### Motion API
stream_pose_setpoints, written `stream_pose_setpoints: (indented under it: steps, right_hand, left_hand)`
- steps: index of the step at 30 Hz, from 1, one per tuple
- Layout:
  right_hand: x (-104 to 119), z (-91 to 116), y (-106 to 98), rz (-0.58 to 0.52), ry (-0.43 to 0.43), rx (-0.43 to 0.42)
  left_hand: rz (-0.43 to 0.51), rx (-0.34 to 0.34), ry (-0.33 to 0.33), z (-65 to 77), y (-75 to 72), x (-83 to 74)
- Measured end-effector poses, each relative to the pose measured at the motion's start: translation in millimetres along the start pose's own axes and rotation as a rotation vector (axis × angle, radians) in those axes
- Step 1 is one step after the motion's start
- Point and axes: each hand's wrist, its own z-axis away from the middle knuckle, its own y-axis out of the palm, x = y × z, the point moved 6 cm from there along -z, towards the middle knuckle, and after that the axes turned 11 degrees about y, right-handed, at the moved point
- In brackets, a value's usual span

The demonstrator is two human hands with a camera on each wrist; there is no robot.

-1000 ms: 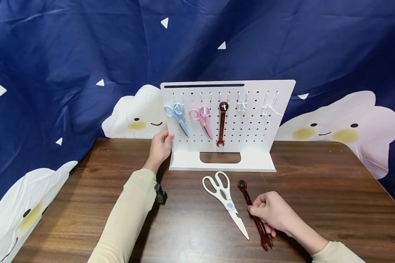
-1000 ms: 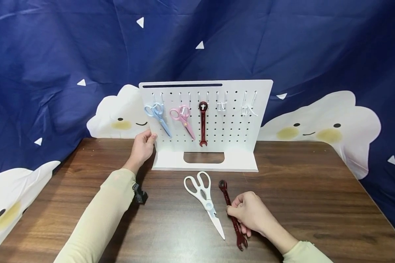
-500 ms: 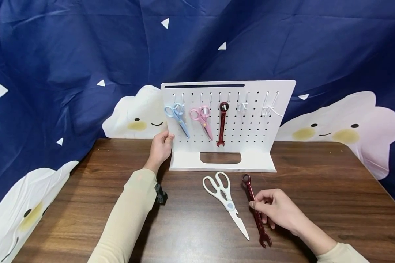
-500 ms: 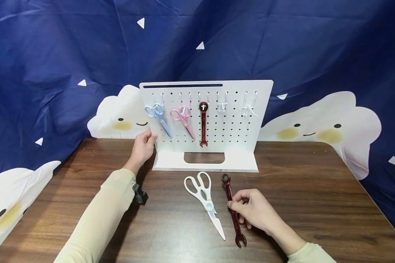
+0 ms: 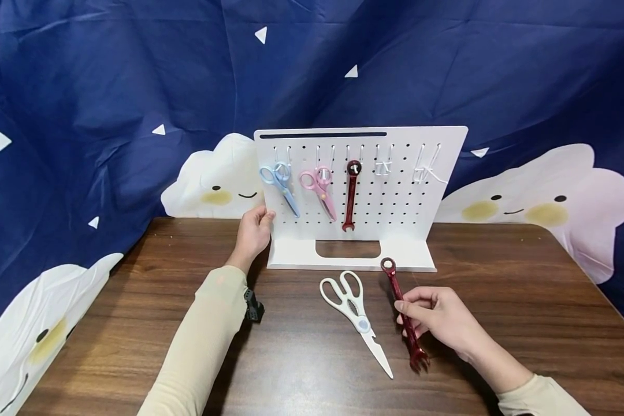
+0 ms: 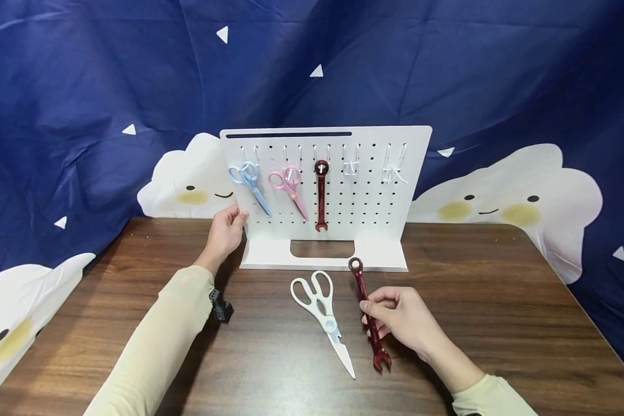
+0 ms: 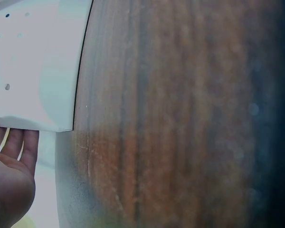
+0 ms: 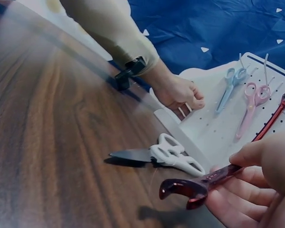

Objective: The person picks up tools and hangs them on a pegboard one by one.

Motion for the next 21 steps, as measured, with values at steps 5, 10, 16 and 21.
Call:
stream_pose_setpoints:
  steps: [5, 10, 16, 21]
  right_hand:
    - [7, -1, -6, -0.005, -0.006, -0.043]
    - [17, -2, -11, 0.002, -0.025, -0.079]
    - [33, -3, -14, 0.012, -0.074, -0.121]
    - [49, -3, -17, 0.018, -0.142, -0.163]
  left_hand:
    - [-0.004, 0.001, -0.002, -0.3, -0.1, 0.0]
    - [0.002, 0.001, 0.0, -0.1, -0.4, 0.3]
    - [-0.003, 0.001, -0.005, 0.8, -1.3, 0.3]
    - [-0.006, 0.004, -0.006, 0.7, -0.7, -0.9]
